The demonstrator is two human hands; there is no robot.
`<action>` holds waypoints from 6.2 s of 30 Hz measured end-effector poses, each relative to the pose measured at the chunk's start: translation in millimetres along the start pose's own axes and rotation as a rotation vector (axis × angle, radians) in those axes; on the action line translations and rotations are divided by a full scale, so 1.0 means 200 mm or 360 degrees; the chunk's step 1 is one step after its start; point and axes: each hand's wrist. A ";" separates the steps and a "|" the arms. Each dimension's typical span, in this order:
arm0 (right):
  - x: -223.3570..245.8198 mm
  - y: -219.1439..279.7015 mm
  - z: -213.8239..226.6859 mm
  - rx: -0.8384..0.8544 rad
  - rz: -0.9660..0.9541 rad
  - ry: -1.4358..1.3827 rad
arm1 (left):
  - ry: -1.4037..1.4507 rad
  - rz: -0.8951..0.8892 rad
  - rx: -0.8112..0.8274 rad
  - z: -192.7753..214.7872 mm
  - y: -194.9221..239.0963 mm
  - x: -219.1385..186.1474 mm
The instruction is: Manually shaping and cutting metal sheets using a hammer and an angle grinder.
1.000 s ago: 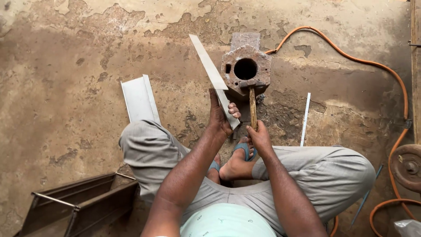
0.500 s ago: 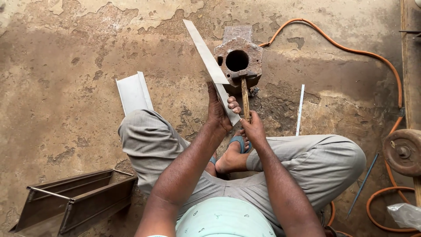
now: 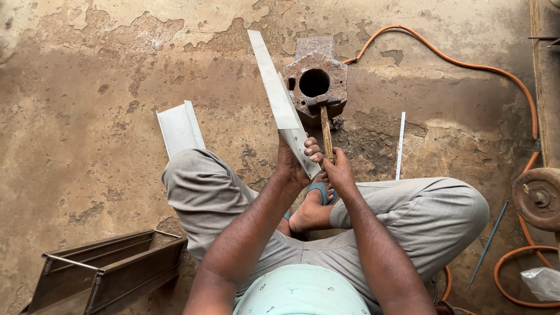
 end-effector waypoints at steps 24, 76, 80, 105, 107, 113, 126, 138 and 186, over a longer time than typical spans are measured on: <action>0.90 0.19 0.21 0.0207 -0.0350 -0.1480 | -0.0153 0.0665 0.1592 0.49 0.01 -0.03; 0.32 0.18 0.02 0.0106 0.1066 -0.1549 | -0.1572 -0.2329 -0.0006 0.00 -0.05 -0.64; 0.35 0.16 0.05 0.0168 0.1127 -0.1447 | -0.1623 -0.2429 0.0097 -0.05 -0.03 -0.71; 0.45 0.13 0.27 0.0299 0.1042 -0.1369 | -0.2361 -0.2605 0.0303 -0.11 -0.01 -0.84; 0.48 0.15 0.30 0.0353 0.1004 -0.1340 | -0.2444 -0.2630 0.0384 -0.12 -0.02 -0.81; 0.46 0.13 0.25 0.0541 0.0939 -0.1389 | -0.2888 -0.2486 0.0746 -0.23 0.04 -0.75; 0.26 0.03 0.15 0.0288 0.0680 -0.1063 | -0.3499 -0.2328 0.1022 -0.33 0.00 -0.69; 0.21 -0.03 0.00 -0.0111 -0.0190 -0.1448 | -0.1283 -0.2048 -0.0704 0.05 0.29 -0.45; 0.19 0.07 0.19 -0.0148 -0.0381 -0.1162 | -0.1835 -0.1027 -0.0316 -0.97 -0.90 -0.07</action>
Point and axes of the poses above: each hand's wrist, its own y-axis away from the middle knuckle, its own z-axis out of the back of the hand, x = y × z, and after that the axes turned 15 degrees about -x, right-handed
